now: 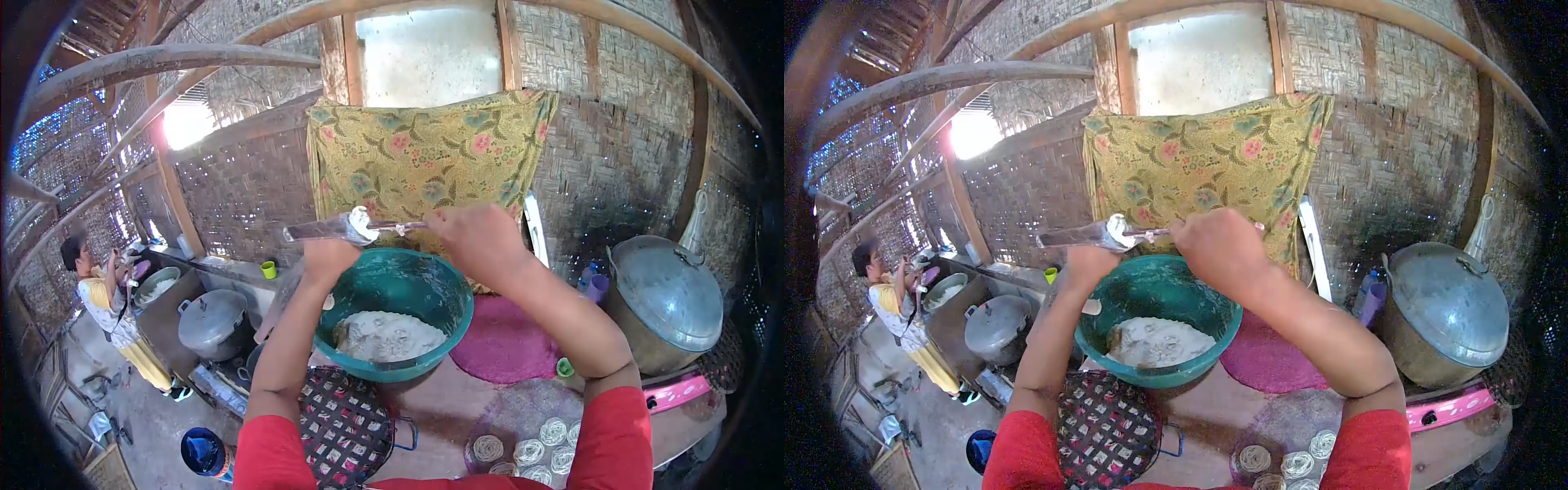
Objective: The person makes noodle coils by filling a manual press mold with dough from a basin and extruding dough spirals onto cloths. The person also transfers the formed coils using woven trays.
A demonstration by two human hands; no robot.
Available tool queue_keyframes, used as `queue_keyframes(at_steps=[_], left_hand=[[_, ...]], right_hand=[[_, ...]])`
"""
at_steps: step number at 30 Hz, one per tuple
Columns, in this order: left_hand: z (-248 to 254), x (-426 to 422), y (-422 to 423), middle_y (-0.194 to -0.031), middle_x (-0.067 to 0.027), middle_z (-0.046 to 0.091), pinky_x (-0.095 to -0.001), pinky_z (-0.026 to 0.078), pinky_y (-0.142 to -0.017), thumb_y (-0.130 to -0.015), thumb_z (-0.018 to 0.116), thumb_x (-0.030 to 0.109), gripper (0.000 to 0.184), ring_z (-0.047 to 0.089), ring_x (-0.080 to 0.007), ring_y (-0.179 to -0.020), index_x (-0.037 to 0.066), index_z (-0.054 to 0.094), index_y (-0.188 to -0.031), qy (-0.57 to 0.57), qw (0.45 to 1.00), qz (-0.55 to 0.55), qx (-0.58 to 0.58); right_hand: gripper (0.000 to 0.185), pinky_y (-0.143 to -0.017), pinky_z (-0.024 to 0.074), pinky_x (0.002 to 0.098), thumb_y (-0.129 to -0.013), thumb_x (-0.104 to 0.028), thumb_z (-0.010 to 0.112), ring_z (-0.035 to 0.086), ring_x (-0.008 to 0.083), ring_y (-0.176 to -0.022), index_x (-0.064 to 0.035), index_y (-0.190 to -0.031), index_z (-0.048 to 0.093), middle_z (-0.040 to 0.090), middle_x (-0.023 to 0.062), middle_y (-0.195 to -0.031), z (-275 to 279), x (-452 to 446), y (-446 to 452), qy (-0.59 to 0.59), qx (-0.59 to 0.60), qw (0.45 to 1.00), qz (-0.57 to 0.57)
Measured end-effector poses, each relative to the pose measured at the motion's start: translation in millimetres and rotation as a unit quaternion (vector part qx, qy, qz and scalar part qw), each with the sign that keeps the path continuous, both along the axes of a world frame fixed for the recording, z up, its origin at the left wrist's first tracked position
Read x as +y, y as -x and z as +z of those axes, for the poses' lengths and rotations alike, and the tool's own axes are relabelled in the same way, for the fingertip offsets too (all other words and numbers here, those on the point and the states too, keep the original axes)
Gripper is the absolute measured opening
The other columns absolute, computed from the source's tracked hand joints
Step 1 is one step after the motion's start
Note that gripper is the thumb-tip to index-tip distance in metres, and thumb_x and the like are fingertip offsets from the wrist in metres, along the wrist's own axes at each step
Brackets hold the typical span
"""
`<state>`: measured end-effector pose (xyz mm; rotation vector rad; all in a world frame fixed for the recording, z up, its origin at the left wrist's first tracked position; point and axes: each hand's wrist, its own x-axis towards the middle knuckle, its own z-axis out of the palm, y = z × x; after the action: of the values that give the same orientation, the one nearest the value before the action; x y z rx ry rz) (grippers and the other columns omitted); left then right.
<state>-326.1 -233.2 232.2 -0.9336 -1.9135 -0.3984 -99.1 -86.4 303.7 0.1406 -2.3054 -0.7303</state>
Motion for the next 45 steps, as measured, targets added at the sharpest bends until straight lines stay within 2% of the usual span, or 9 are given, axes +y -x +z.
queue_keyframes(at_steps=[2,4,10,24,29,32,36,43,45], left_hand=[[-2.3,3.8,-1.3,-0.084,-0.0072,0.066,-0.0428,0.049,-0.069,-0.076,0.06,0.043,0.032,0.063,-0.0292,-0.078,0.014,0.066,-0.089,-0.001,0.999,-0.011,-0.053],[-9.8,9.7,-7.7,-0.089,-0.0073,0.067,-0.0405,0.048,-0.076,-0.076,0.062,0.04,0.031,0.062,-0.0275,-0.086,0.013,0.066,-0.09,-0.047,0.968,-0.245,-0.005],[-23.9,-9.9,27.6,-0.093,-0.0066,0.065,-0.0364,0.05,-0.076,-0.068,0.066,0.032,0.033,0.062,-0.0268,-0.085,0.016,0.066,-0.097,0.027,0.997,-0.063,0.023],[-5.9,-24.9,-3.1,-0.096,-0.0103,0.065,-0.04,0.049,-0.076,-0.073,0.064,0.032,0.031,0.062,-0.0302,-0.087,0.015,0.066,-0.098,-0.039,0.978,-0.204,-0.006],[6.0,-41.9,8.0,-0.094,-0.0101,0.066,-0.0404,0.048,-0.076,-0.075,0.061,0.022,0.024,0.062,-0.031,-0.088,0.01,0.065,-0.096,-0.073,0.989,0.045,-0.119],[7.5,-23.5,-2.2,-0.096,-0.011,0.066,-0.0414,0.047,-0.078,-0.077,0.058,0.023,0.025,0.061,-0.0321,-0.09,0.011,0.065,-0.097,-0.092,0.993,0.003,-0.077],[5.4,-25.6,30.4,-0.092,-0.0099,0.065,-0.0429,0.048,-0.075,-0.077,0.059,0.033,0.028,0.062,-0.031,-0.087,0.014,0.065,-0.096,-0.056,0.996,0.034,-0.065],[30.5,-66.0,21.2,-0.087,-0.0117,0.065,-0.0404,0.049,-0.071,-0.072,0.065,0.022,0.021,0.063,-0.0298,-0.081,0.01,0.066,-0.088,-0.074,0.996,0.042,0.033],[48.2,-79.5,1.1,-0.087,-0.011,0.066,-0.0377,0.049,-0.071,-0.071,0.064,0.02,0.022,0.063,-0.027,-0.078,0.006,0.065,-0.089,-0.141,0.974,-0.145,-0.104]], right_hand=[[0.015,-0.052,0.0484,0.0348,-0.074,-0.011,0.055,0.064,0.0217,-0.065,-0.0089,-0.088,0.055,0.061,0.0043,-0.073,-3.0,-2.1,7.7,0.015,0.019,1.0,0.01],[0.017,-0.051,0.0482,0.0345,-0.074,-0.011,0.055,0.064,0.0213,-0.064,-0.0087,-0.091,0.056,0.061,0.004,-0.073,-14.2,-3.6,19.2,-0.013,0.002,0.999,0.029],[0.013,-0.052,0.048,0.0328,-0.077,-0.015,0.054,0.063,0.019,-0.062,-0.009,-0.089,0.056,0.06,0.0044,-0.067,-26.4,11.1,-1.6,-0.025,0.029,0.998,0.054],[0.009,-0.053,0.0496,0.0344,-0.077,-0.014,0.054,0.065,0.0208,-0.064,-0.0091,-0.083,0.059,0.061,0.0066,-0.068,-37.8,-10.3,21.1,0.005,0.03,0.994,0.102],[0.02,-0.06,0.0502,0.0407,-0.086,-0.019,0.052,0.064,0.0319,-0.07,-0.0077,-0.098,0.063,0.065,0.0141,-0.079,-51.2,15.1,21.5,0.327,0.075,0.937,0.096],[0.026,-0.067,0.0494,0.0431,-0.09,-0.023,0.049,0.063,0.037,-0.078,-0.0081,-0.107,0.062,0.064,0.0182,-0.09,-104.2,14.4,76.6,0.541,0.009,0.82,0.188],[0.027,-0.072,0.0486,0.0428,-0.09,-0.024,0.05,0.062,0.0374,-0.086,-0.0089,-0.109,0.062,0.064,0.0192,-0.094,-137.9,-5.2,91.1,0.587,0.03,0.751,0.301],[0.033,-0.079,0.0477,0.0409,-0.087,-0.036,0.054,0.062,0.0312,-0.093,-0.0121,-0.106,0.065,0.065,0.0155,-0.099,-184.3,27.9,70.5,0.404,-0.274,0.872,-0.031],[0.034,-0.082,0.0467,0.0422,-0.086,-0.038,0.054,0.06,0.0297,-0.098,-0.0132,-0.106,0.065,0.063,0.0155,-0.104,-200.4,24.0,74.6,0.284,-0.388,0.869,-0.112]])
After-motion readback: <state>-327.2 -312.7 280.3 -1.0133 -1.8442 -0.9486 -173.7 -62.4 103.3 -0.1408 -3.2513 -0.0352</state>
